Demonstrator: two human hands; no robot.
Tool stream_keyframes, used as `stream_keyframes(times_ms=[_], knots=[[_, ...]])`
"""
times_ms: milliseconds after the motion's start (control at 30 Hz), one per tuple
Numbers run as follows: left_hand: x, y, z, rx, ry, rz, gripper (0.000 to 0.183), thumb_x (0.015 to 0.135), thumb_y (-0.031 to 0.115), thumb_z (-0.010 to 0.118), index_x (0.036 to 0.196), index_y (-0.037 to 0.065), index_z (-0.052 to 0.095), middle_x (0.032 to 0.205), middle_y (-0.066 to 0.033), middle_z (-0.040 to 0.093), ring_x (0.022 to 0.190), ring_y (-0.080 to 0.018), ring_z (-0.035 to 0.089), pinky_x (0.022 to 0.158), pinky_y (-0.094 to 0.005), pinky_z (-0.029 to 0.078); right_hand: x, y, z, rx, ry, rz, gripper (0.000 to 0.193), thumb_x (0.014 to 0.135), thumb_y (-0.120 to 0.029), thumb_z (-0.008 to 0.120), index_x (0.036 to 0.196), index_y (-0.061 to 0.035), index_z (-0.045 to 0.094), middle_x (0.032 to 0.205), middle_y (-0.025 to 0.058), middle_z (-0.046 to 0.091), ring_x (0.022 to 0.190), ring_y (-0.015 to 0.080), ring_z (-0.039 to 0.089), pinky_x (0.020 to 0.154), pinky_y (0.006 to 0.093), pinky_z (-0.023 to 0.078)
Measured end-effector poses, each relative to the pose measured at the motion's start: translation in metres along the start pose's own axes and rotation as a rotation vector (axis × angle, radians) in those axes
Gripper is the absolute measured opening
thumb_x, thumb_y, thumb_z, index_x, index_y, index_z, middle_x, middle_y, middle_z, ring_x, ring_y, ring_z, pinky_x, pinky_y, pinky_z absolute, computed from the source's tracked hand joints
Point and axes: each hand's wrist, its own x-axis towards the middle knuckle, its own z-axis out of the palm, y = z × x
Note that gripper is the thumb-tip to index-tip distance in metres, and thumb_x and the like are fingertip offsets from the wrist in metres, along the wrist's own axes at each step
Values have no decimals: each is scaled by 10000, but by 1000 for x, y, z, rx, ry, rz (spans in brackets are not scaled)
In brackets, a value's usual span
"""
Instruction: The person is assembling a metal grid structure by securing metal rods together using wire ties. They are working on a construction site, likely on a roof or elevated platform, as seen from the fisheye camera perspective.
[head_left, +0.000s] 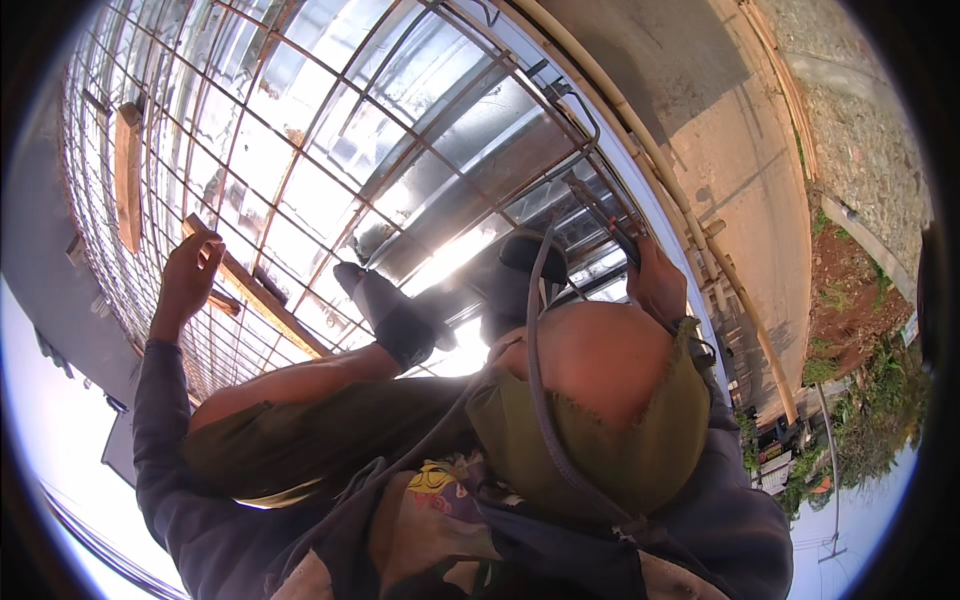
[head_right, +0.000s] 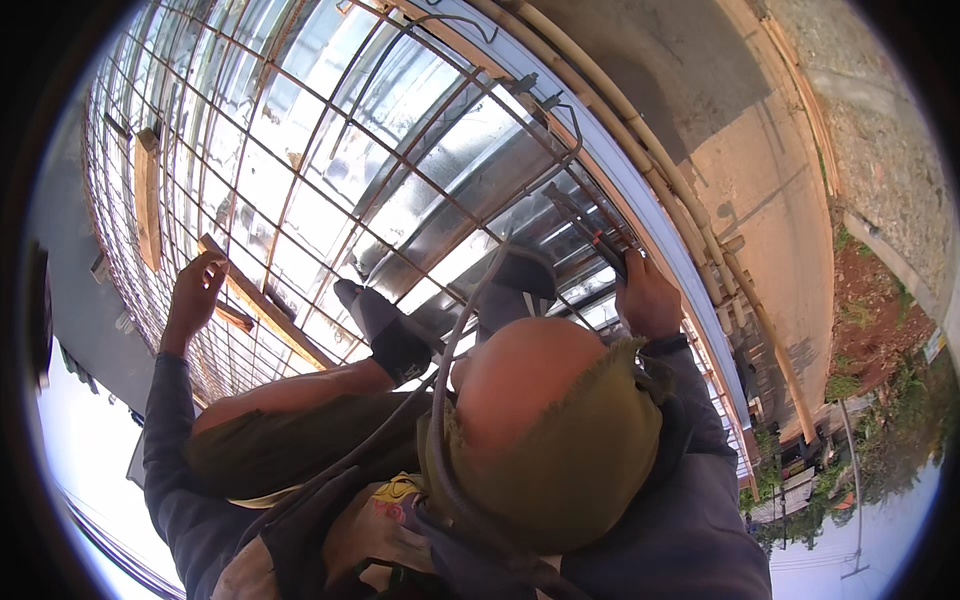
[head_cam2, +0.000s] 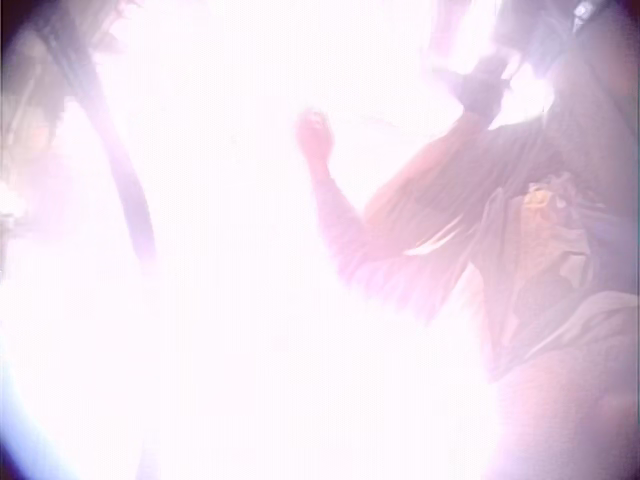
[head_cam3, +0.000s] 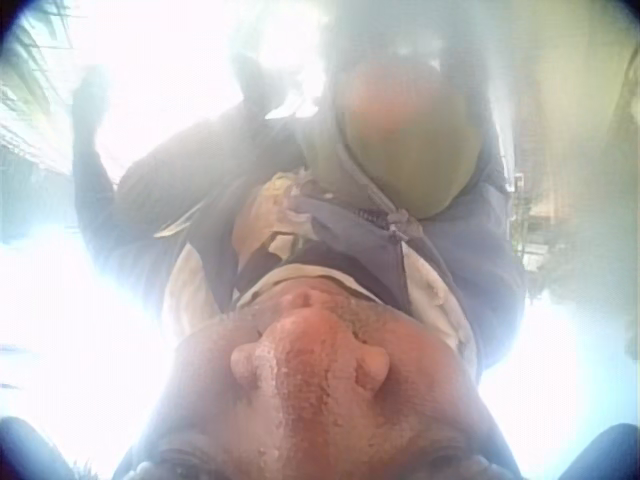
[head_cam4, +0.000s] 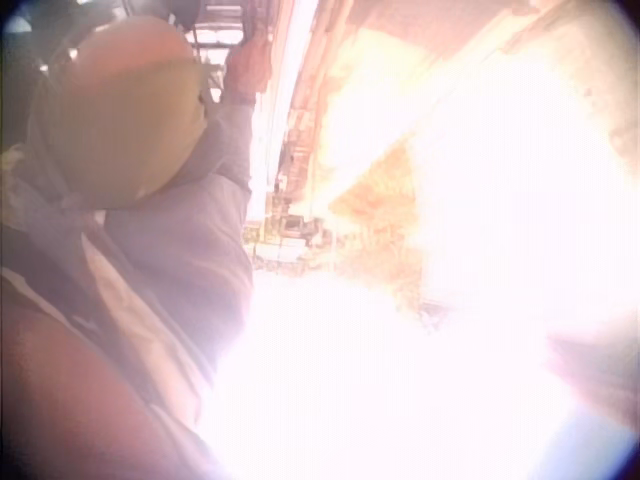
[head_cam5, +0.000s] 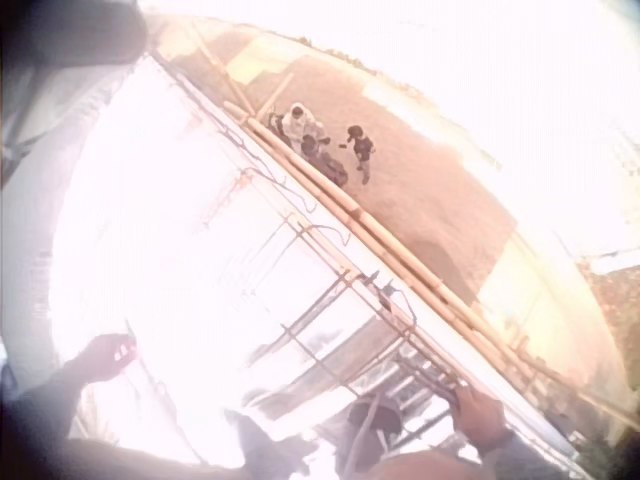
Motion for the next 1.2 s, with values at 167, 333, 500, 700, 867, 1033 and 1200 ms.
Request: stream_keyframes(times_ms=[167, 333, 500, 700, 867, 1033, 1200], knots=[[-52, -23, 4, 35, -127, -28, 318, 1057, 281, 750, 1286, 60, 736, 1041, -152, 784, 949, -323, 755, 907, -443, 584, 2, 39, 7, 102, -41, -103, 450, 969, -109, 725, 1399, -146, 598, 1164, 156, 772, 1035, 430, 767, 783, 526, 601], [-33, -38, -23, -90, 73, -17, 350, 1095, 345, 707, 1301, 64, 742, 1011, -146, 795, 906, -276, 758, 857, -416, 593, 33, 48, 16, -13, -161, 71, 526, 1022, -171, 712, 1507, -189, 511, 1159, 176, 803, 1015, 437, 791, 782, 550, 602], [12, -108, 67, -396, 391, -52, 344, 1092, 333, 706, 1267, 38, 733, 1015, -130, 805, 924, -242, 783, 844, -379, 605, 38, -54, 2, 242, 47, -180, 486, 1086, -268, 694, 1494, -88, 500, 1053, 222, 784, 940, 436, 780, 810, 533, 598], [62, -136, 169, -303, 691, -263, 415, 1028, 394, 764, 1327, 111, 711, 1268, -170, 737, 1210, -363, 703, 1075, -511, 527, 58, -187, -12, 443, -81, -212, 450, 1110, -262, 651, 1449, -6, 502, 985, 241, 736, 906, 441, 744, 815, 515, 565], [62, -165, 198, -319, 784, -425, 613, 977, 479, 776, 1497, 210, 596, 1588, -157, 497, 1534, -381, 425, 1161, -663, 362, 63, -258, -29, 283, -275, -195, 380, 1110, -253, 638, 1383, -7, 539, 939, 249, 711, 857, 441, 721, 785, 514, 549], [79, -214, 194, -314, 829, -578, 920, 925, 539, 810, 1696, 279, 383, 1775, -190, 299, 1650, -424, 269, 1183, -795, 290, 70, -345, -88, 98, -307, -332, 333, 1114, -248, 626, 1346, -18, 564, 897, 230, 685, 836, 456, 692, 768, 507, 531], [105, -223, 231, -497, 824, -618, 865, 1005, 550, 707, 1737, 301, 321, 1777, -236, 304, 1611, -459, 358, 1176, -789, 325, 72, -386, -145, -21, -163, -223, 365, 1152, -297, 575, 1405, -36, 539, 933, 215, 721, 879, 411, 747, 790, 488, 554]])
